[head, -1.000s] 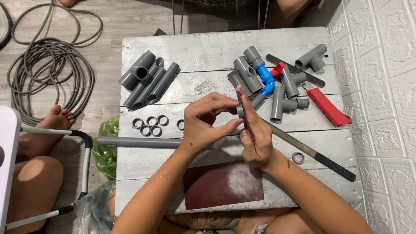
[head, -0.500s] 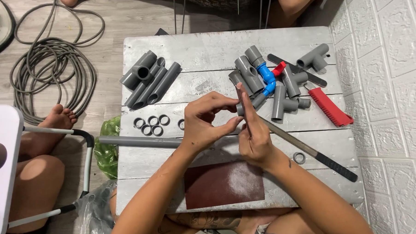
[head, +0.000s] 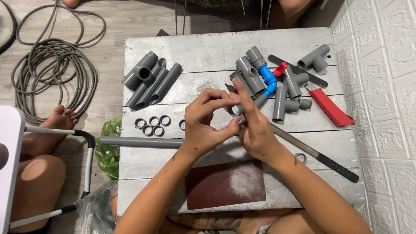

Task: Sanding the edges of small PVC rings and pipe fittings using sandpaper on a flat surface to deburr them.

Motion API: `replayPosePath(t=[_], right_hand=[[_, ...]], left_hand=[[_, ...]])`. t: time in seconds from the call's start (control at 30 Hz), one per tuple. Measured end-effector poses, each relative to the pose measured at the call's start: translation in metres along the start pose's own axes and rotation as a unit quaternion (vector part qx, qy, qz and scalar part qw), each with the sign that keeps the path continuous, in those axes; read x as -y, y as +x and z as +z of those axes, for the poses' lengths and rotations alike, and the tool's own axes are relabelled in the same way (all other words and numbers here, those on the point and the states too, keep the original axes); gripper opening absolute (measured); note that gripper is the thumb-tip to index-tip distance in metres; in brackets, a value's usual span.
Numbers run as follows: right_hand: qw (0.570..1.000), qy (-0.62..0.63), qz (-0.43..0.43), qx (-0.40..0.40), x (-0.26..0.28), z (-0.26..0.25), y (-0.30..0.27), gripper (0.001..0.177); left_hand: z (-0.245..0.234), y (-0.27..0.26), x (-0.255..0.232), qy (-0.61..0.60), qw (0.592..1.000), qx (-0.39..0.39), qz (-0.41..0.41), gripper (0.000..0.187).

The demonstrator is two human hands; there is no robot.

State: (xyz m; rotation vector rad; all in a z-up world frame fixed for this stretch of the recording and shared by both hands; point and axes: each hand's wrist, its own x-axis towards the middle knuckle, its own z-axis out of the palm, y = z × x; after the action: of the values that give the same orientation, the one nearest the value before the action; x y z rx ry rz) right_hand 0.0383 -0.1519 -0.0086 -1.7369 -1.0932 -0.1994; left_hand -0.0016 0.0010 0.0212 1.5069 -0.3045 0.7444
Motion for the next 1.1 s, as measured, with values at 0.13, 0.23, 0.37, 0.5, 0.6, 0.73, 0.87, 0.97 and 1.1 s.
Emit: replayPosePath(t=[0.13, 0.23, 0.37, 0.5, 0.6, 0.73, 0.87, 0.97, 1.1], right_hand=[[0.993, -0.106, 0.042, 0.027, 0.004, -0.002, 0.003, 0.067], [0.997, -0.058, -0.011, -0.052, 0.0, -0.006, 0.004, 0.072], [0.987, -0.075, -0.058, -0.133, 0.008, -0.012, 0.011, 0.029], [0.977, -0.103, -0.087, -0.166, 0.007, -0.019, 0.014, 0.012], [0.969, -0.112, -0.099, -0.198, 0.004, -0.027, 0.016, 0.01], [0.961, -0.096, -0.128, -0.227, 0.014, -0.038, 0.04, 0.01], [0.948, -0.077, -0.194, -0.242, 0.049, -0.052, 0.084, 0.01], [0.933, -0.055, -0.254, -0.251, 0.072, -0.06, 0.122, 0.012], [0.905, -0.043, -0.33, -0.265, 0.094, -0.064, 0.159, 0.014]], left_hand=[[0.0, -0.003, 0.005, -0.019, 1.0, -0.004, -0.008, 0.042], [-0.001, -0.006, 0.003, -0.032, 0.999, 0.0, -0.037, 0.057], [-0.002, -0.009, 0.005, -0.038, 0.998, 0.02, -0.055, 0.061], [-0.002, -0.006, 0.002, -0.033, 0.997, 0.037, -0.055, 0.059], [0.002, -0.004, 0.0, -0.067, 0.995, 0.033, -0.062, 0.057], [-0.003, -0.009, 0.018, -0.055, 0.997, 0.004, -0.056, 0.033], [-0.004, -0.011, 0.018, -0.004, 0.995, 0.003, -0.101, 0.022], [-0.003, -0.009, 0.012, 0.027, 0.996, 0.009, -0.084, 0.022], [-0.007, -0.006, 0.015, 0.049, 0.996, 0.014, -0.076, 0.025]])
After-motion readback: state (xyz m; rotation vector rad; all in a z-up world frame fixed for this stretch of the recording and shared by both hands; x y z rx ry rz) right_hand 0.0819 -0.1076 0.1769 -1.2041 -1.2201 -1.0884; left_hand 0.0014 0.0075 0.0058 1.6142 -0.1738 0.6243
